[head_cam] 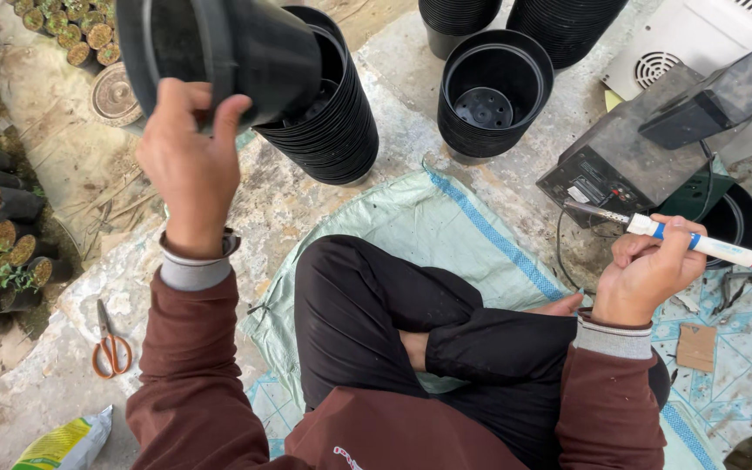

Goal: The person sits cross-legged on a tarp and uses a soldering iron to melt holes into the sides of black plastic nursery pots. They pick up a pot, hold it steady, and apply the hot tip to create drainage holes, then place the pot aside and repeat the process with another pot from a nearby stack.

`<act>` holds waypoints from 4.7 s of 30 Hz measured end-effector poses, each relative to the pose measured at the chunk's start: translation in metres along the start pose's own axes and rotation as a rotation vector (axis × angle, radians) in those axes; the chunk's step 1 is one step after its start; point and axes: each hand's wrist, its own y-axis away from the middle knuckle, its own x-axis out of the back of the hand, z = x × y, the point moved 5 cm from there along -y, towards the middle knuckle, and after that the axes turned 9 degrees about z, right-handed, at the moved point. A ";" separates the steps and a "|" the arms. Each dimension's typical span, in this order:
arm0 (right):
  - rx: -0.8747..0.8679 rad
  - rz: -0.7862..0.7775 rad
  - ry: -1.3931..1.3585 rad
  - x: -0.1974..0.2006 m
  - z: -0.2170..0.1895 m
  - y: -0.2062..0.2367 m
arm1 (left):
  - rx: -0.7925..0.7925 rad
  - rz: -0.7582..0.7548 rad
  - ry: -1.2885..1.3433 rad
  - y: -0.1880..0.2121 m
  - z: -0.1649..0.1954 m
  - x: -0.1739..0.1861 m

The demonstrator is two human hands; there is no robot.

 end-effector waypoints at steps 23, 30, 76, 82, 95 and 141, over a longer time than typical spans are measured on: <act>-0.023 0.030 0.061 -0.004 -0.001 0.005 | -0.676 -0.101 0.493 0.010 0.153 -0.156; -0.060 0.010 0.081 -0.010 0.000 0.008 | -0.648 -0.421 0.358 0.042 0.152 -0.247; 0.627 -0.159 0.181 -0.049 -0.037 0.075 | 0.158 -0.752 0.848 0.107 0.180 -0.123; 0.387 -0.397 0.184 -0.066 -0.040 0.074 | -0.171 -0.753 0.880 0.131 0.175 -0.108; 0.326 -0.505 0.302 -0.073 -0.041 0.072 | -0.128 -0.879 0.884 0.198 0.180 -0.129; 0.365 -0.394 0.903 -0.055 -0.024 0.088 | 0.381 -0.787 0.529 0.218 0.167 -0.256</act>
